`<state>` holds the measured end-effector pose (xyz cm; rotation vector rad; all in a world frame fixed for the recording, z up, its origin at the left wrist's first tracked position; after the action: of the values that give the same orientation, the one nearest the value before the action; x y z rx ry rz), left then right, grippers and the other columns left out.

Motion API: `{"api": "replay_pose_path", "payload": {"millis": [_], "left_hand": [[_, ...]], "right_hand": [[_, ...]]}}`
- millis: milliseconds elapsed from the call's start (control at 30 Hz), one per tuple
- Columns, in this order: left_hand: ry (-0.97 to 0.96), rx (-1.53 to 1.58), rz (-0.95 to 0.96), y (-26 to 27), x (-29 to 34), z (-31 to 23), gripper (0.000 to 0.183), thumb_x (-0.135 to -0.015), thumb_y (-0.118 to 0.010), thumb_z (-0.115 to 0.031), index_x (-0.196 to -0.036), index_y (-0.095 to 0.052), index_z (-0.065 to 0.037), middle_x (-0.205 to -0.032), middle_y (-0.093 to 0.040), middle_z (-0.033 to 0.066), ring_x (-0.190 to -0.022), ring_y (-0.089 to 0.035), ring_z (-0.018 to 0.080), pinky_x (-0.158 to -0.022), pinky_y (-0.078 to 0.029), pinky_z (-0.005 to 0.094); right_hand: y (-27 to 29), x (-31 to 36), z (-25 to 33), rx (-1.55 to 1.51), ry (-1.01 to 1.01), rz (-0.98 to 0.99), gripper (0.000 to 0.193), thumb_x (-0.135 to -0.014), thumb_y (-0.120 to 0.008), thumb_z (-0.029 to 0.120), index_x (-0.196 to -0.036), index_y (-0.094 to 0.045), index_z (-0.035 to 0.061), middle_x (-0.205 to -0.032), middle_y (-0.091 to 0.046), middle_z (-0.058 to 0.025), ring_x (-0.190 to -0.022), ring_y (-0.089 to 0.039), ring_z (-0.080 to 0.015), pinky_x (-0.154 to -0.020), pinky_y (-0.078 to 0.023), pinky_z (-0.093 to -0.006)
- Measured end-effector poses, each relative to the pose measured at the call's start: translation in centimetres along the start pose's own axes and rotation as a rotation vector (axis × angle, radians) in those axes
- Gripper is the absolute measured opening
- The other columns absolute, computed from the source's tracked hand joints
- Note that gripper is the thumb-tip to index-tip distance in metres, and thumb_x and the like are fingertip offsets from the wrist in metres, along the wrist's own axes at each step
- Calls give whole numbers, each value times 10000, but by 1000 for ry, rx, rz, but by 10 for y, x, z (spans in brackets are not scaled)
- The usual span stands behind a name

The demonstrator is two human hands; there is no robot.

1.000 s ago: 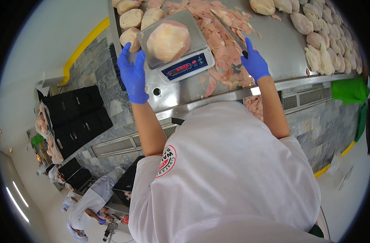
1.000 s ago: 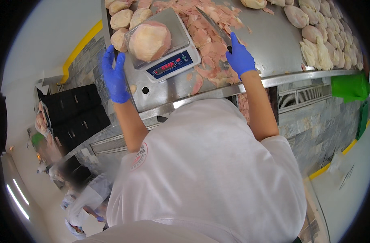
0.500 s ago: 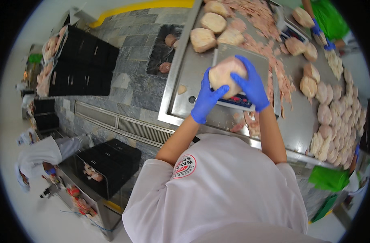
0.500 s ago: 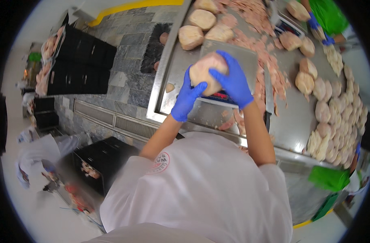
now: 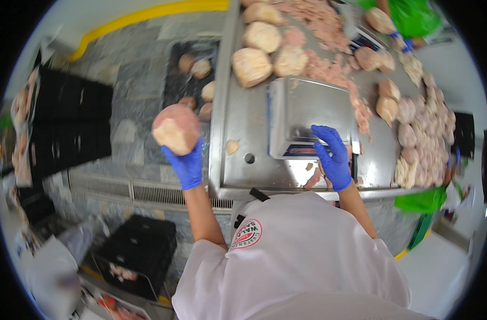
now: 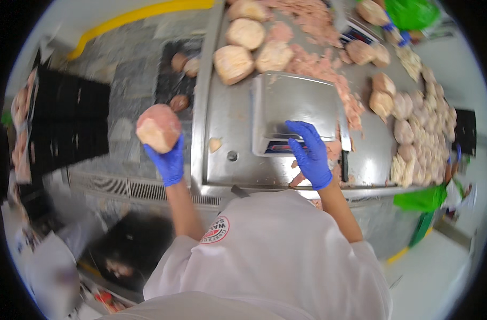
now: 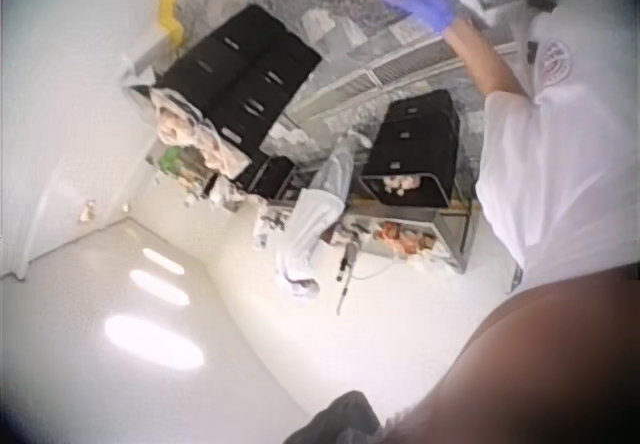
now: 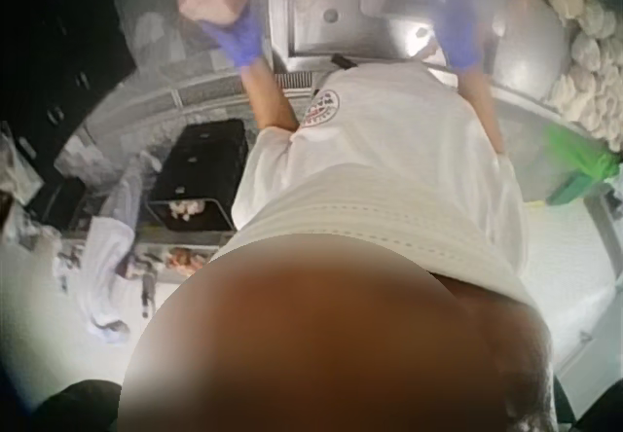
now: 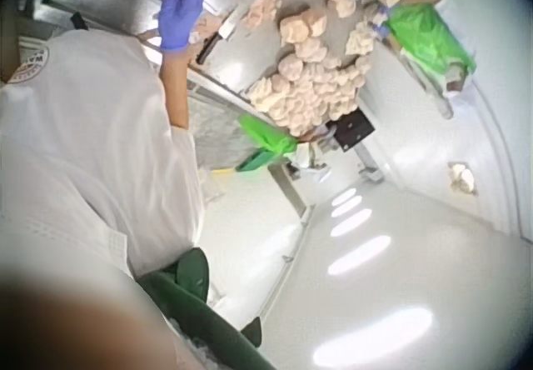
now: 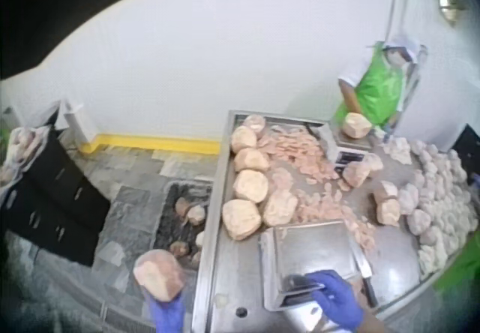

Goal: The person trims fat and skin from raw chicken breasts using a knife. They repeatedly place the chicken on a digital scale to check the weight, trim small amounts of tissue, and then move the finished pieces to the side of the stainless steel table.

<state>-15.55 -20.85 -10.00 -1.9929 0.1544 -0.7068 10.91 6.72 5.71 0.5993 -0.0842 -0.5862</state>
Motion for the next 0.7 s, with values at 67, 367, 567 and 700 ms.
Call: {"api": "replay_pose_path", "payload": {"millis": [67, 367, 567, 700], "left_hand": [[122, -226, -23, 8, -35, -17, 723, -954, -633, -466, -1513, -335, -120, -1494, -405, 174, -1346, -441, 381, -1052, -463, 526], [-711, -895, 365, -237, 25, 45, 449, -959, -589, -72, -1396, -490, -45, -1364, -521, 123, -1226, -538, 258, -1037, -465, 424], [-1279, -669, 1076, -396, 129, 111, 391, -1015, -524, -157, -1328, -509, 77, -1272, -594, 225, -1207, -586, 308, -998, -521, 441], [-1334, -937, 1306, -481, 168, 214, 345, -944, -659, -106, -1208, -584, 104, -1170, -662, 203, -1073, -658, 316, -967, -520, 420]], "right_hand": [[11, 7, -3, 29, 27, -57, 416, -917, -618, 27, -1333, -601, 35, -1253, -591, -157, -1203, -556, -295, -986, -463, -364], [81, 94, -80, 231, -105, -488, 397, -908, -619, 71, -1303, -618, 106, -1167, -577, -154, -1122, -566, -337, -982, -459, -408], [146, 142, -184, 261, -205, -654, 375, -900, -623, 81, -1272, -616, 120, -1220, -557, -167, -1159, -543, -355, -1002, -453, -420], [203, 156, -250, 332, -261, -697, 373, -892, -647, 121, -1263, -614, 121, -1250, -551, -171, -1182, -529, -370, -1026, -447, -442]]}}
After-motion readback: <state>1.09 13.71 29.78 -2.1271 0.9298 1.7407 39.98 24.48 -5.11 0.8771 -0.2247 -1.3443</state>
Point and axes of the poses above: each hand's wrist, its own x-axis away from the middle knuckle, its own y-axis out of the back of the hand, z = x × y, the point moved 1 cm from there along -x, towards the middle knuckle
